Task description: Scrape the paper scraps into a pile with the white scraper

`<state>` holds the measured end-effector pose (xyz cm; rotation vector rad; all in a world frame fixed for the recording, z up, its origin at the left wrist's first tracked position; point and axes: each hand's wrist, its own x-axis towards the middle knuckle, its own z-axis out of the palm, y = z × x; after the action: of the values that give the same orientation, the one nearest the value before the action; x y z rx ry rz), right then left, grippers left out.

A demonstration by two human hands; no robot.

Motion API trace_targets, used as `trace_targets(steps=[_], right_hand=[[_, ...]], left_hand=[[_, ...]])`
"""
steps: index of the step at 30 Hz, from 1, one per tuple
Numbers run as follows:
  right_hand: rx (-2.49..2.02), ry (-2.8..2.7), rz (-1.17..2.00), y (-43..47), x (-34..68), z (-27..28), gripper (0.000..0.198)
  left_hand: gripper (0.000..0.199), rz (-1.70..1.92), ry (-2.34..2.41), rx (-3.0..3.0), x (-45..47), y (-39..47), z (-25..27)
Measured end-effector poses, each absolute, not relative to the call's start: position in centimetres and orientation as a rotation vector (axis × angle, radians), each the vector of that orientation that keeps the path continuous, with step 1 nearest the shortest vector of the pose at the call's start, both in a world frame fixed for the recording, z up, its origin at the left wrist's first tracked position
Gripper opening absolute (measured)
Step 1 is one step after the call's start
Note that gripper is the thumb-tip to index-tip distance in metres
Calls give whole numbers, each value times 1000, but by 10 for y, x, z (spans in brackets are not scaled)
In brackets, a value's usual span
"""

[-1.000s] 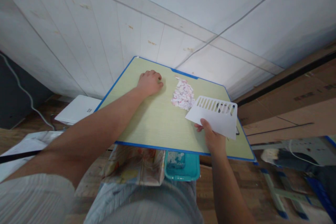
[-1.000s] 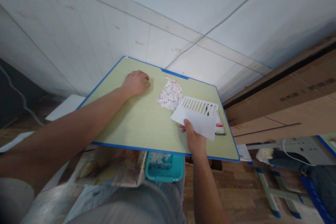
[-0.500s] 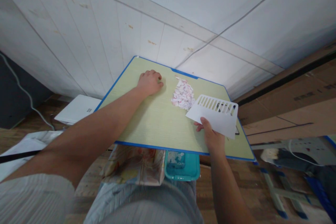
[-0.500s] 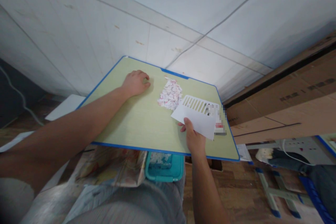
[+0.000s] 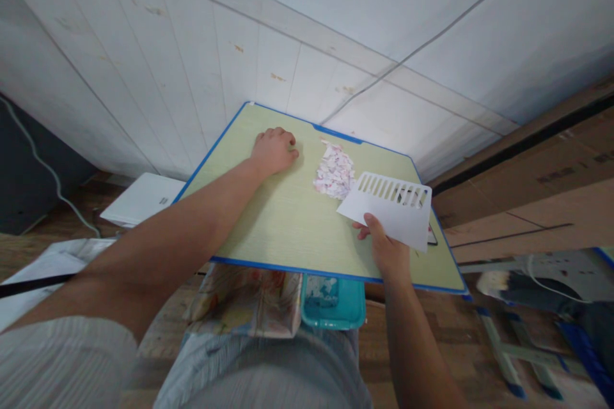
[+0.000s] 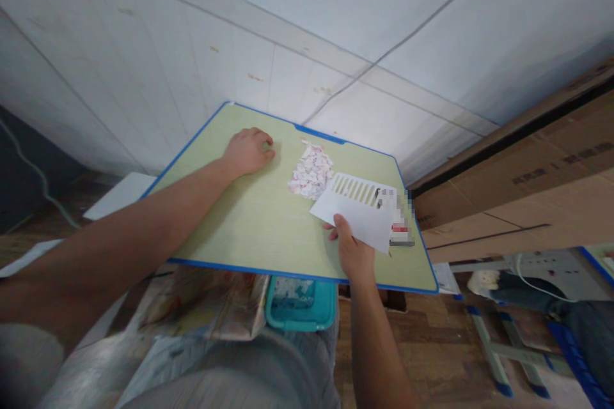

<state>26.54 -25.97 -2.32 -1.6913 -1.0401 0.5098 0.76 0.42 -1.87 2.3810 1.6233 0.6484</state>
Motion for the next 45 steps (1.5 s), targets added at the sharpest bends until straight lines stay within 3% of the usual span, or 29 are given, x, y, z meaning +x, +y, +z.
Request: trace_targets(steps=[8, 23, 32, 38, 45], right_hand=[[-1794, -1150, 479, -262, 260, -19, 54], [-1765, -1205, 647, -280, 263, -29, 49], [-1667, -1085, 515, -274, 265, -30, 44], [-1707, -1113, 479, -267, 254, -24, 53], [-1757, -1158, 595, -280, 265, -31, 48]], left_hand=[[45, 633, 1625, 2364, 7, 2, -16], [46, 638, 1614, 2354, 8, 0, -14], [47, 623, 1631, 2347, 9, -1, -14], [45, 621, 1625, 2356, 8, 0, -14], [47, 637, 1616, 2336, 9, 0, -14]])
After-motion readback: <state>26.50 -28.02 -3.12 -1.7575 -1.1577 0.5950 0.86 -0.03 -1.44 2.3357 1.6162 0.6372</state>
